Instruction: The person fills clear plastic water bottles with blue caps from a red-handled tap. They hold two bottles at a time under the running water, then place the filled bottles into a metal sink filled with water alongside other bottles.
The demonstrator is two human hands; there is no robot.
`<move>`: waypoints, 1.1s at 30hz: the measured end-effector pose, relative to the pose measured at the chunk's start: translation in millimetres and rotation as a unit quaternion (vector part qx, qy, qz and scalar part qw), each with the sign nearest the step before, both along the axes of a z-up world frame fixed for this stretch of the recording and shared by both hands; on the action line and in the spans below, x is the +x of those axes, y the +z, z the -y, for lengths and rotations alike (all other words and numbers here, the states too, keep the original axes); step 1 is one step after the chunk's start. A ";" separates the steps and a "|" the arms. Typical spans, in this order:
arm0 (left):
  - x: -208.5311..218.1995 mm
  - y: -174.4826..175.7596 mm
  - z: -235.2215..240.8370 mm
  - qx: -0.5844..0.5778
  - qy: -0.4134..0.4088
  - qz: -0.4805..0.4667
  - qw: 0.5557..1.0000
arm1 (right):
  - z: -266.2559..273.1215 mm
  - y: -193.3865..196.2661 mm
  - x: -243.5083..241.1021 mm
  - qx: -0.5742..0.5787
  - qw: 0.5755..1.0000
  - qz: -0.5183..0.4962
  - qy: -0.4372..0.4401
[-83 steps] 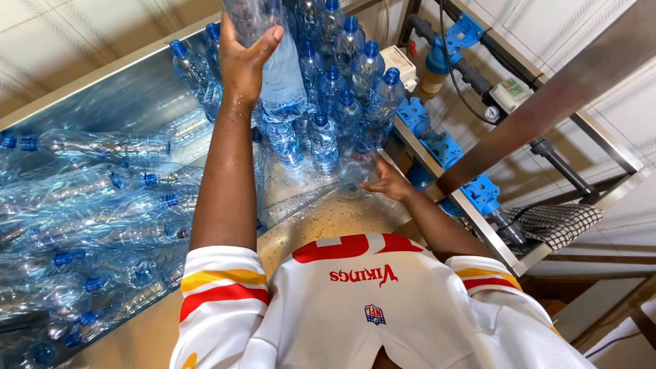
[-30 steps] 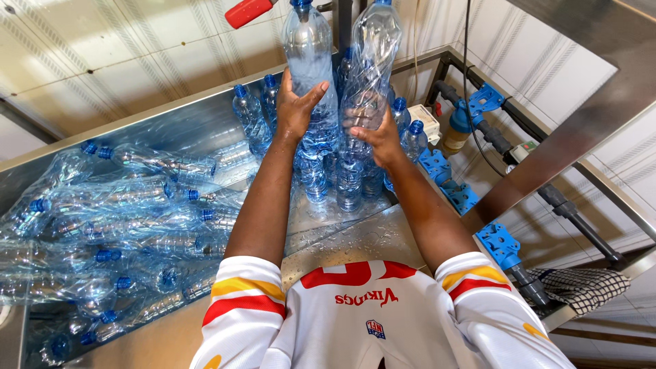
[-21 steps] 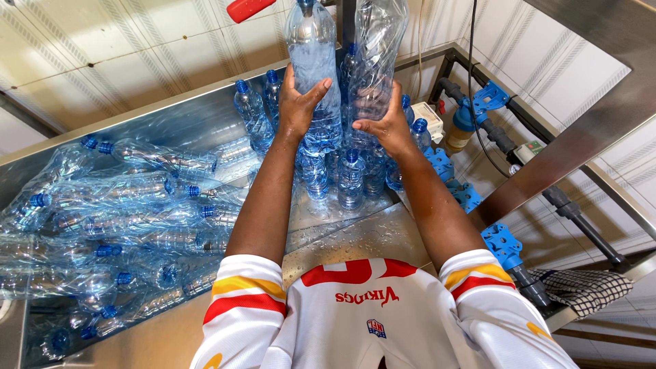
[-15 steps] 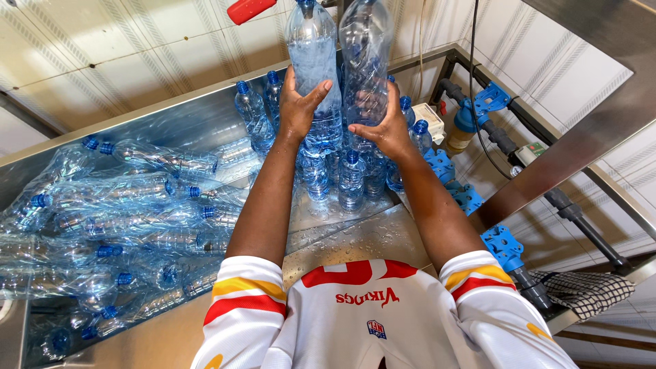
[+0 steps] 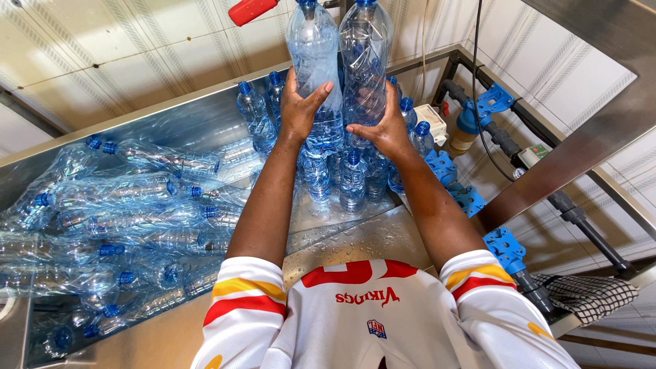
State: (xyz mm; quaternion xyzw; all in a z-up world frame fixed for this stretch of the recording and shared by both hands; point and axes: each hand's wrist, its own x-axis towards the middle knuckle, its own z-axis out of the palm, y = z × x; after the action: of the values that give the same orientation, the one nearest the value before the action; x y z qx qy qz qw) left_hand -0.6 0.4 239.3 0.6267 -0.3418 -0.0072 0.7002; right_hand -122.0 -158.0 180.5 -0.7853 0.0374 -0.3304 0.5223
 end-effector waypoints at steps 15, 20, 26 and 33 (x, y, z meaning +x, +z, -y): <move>-0.8 0.0 -1.1 0.008 0.006 0.003 1.000 | 3.3 -4.1 5.3 -0.019 0.999 -0.026 -0.021; -1.3 -5.8 -1.2 -0.016 0.005 0.001 1.000 | 12.1 -12.2 7.6 0.014 0.999 0.034 0.027; 2.6 -10.0 -0.9 0.006 0.009 -0.021 1.000 | 4.8 -8.6 8.1 -0.019 0.999 0.024 -0.032; 10.6 -4.9 0.1 0.014 0.033 0.000 0.999 | 21.5 1.3 16.9 -0.034 0.993 -0.015 -0.109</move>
State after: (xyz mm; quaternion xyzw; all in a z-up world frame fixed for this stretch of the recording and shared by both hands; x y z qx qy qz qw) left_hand 10.1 0.4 234.4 0.6476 -0.3206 0.0108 0.6911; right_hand -105.1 -179.5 181.8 -0.7987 0.1196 -0.3742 0.4557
